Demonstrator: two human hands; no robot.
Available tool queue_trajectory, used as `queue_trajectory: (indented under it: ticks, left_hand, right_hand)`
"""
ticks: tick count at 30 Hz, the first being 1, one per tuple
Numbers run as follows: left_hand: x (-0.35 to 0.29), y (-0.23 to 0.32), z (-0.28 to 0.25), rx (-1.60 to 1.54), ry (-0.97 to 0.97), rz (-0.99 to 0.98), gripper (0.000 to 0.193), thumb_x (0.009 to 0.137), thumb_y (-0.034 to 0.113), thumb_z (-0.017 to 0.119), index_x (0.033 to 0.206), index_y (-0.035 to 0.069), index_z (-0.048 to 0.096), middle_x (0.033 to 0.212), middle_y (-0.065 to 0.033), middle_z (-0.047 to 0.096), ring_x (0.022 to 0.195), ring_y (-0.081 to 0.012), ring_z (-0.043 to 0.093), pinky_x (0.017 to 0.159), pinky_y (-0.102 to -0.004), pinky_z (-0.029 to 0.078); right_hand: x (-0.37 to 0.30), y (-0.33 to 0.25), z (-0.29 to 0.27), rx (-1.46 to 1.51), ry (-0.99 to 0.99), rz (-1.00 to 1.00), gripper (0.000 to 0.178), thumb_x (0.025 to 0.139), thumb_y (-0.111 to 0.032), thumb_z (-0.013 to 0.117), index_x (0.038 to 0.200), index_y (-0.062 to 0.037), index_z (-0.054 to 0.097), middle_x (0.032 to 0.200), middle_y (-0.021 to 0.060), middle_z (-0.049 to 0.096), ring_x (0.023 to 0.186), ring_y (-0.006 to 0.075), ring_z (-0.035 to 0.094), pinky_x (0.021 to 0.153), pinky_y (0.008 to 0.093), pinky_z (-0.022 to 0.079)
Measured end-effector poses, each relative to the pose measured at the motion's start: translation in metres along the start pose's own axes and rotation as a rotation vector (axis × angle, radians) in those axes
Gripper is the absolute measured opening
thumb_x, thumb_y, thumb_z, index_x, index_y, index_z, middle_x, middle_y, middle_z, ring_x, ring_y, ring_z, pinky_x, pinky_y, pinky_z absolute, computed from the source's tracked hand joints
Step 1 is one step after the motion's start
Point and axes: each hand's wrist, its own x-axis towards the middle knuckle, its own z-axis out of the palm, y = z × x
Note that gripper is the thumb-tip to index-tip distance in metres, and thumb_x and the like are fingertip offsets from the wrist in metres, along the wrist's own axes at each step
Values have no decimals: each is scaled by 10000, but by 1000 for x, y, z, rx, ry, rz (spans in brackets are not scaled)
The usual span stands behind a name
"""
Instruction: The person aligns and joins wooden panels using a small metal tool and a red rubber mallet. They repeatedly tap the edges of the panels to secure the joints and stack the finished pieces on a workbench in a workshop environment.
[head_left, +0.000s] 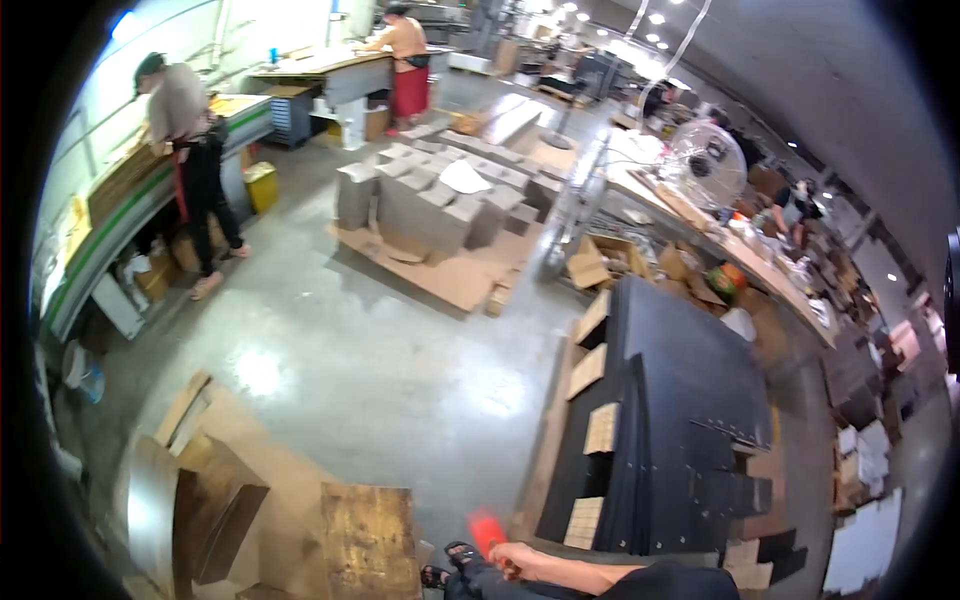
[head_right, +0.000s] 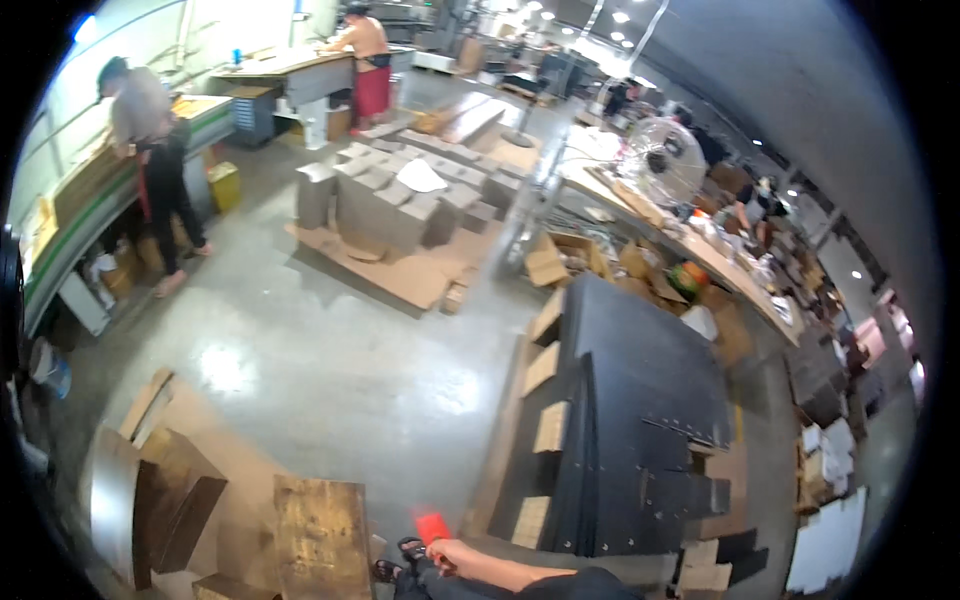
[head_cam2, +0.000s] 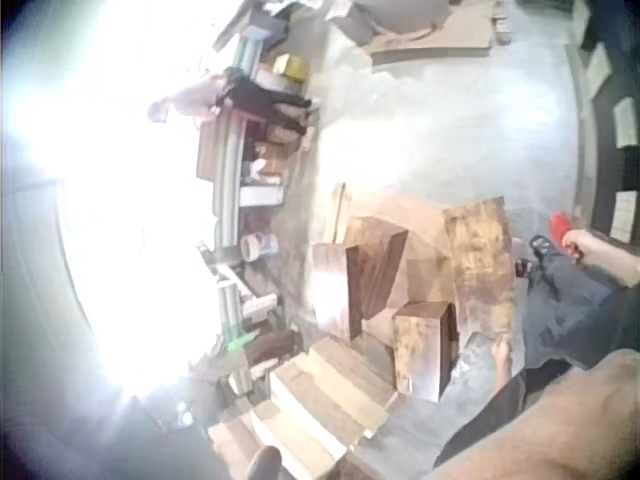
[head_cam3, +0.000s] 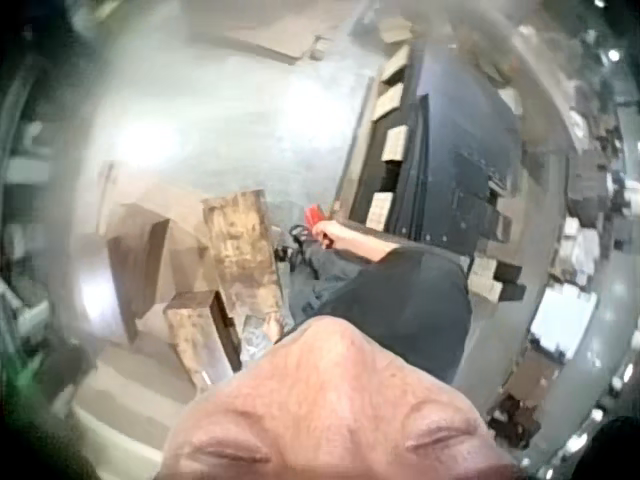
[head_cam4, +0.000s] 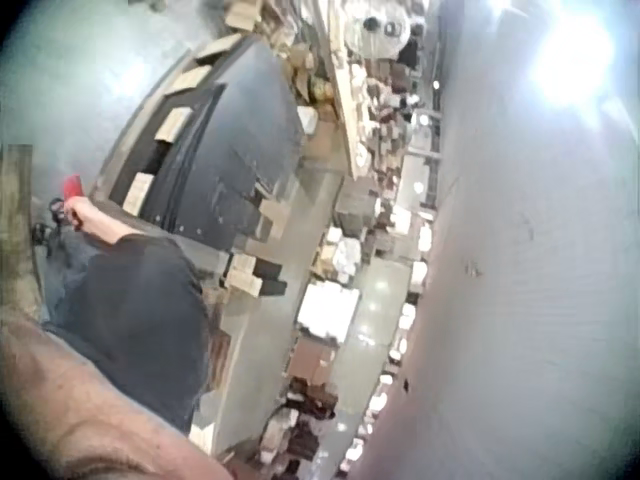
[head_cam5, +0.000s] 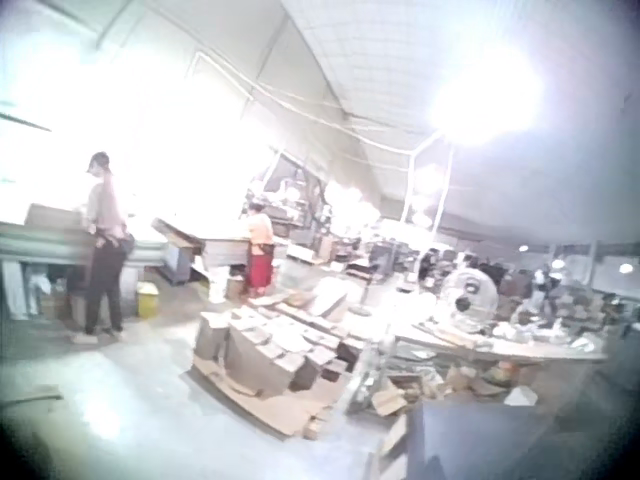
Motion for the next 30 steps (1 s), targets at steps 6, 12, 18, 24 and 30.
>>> queue_trajectory:
  ticks: [6,12,18,24,30]
  left_hand:
    - [-65,29,19,-4,-108,101,173,946,222,643,962,50,654,744,-20,597,629,-140,524,542,-297,434]
    - [-124,39,43,-264,-19,138,175,950,225,642,971,52,658,796,-13,617,659,-121,541,575,-273,447]
    - [-127,8,20,-448,-73,281,293,923,142,668,1148,-46,667,820,-25,656,713,-74,581,617,-218,467]
    - [-150,-65,-51,-649,-122,283,471,976,222,627,1350,-47,529,1188,-175,676,1041,-227,667,859,-329,546]
    - [-170,-160,-129,-964,-243,145,486,984,355,611,1281,-26,561,1170,-189,669,968,-238,675,808,-352,550]
  right_hand:
    - [-19,9,1,-487,-202,-14,157,915,-237,562,910,-109,652,665,-21,451,562,93,439,506,263,416]
    - [-58,10,33,-1030,-493,-197,185,901,-229,520,912,-96,649,706,1,503,642,108,515,531,294,468]
    - [-111,60,52,-1265,-597,-289,244,934,-197,500,999,-28,662,870,33,623,692,116,596,652,280,533]
    - [-155,170,112,-1491,-603,-187,211,946,-139,503,976,1,659,940,48,628,662,126,585,641,285,535]
    - [-186,339,170,-1750,-708,-71,228,961,-175,515,1009,-4,659,935,52,621,741,130,577,620,283,510]
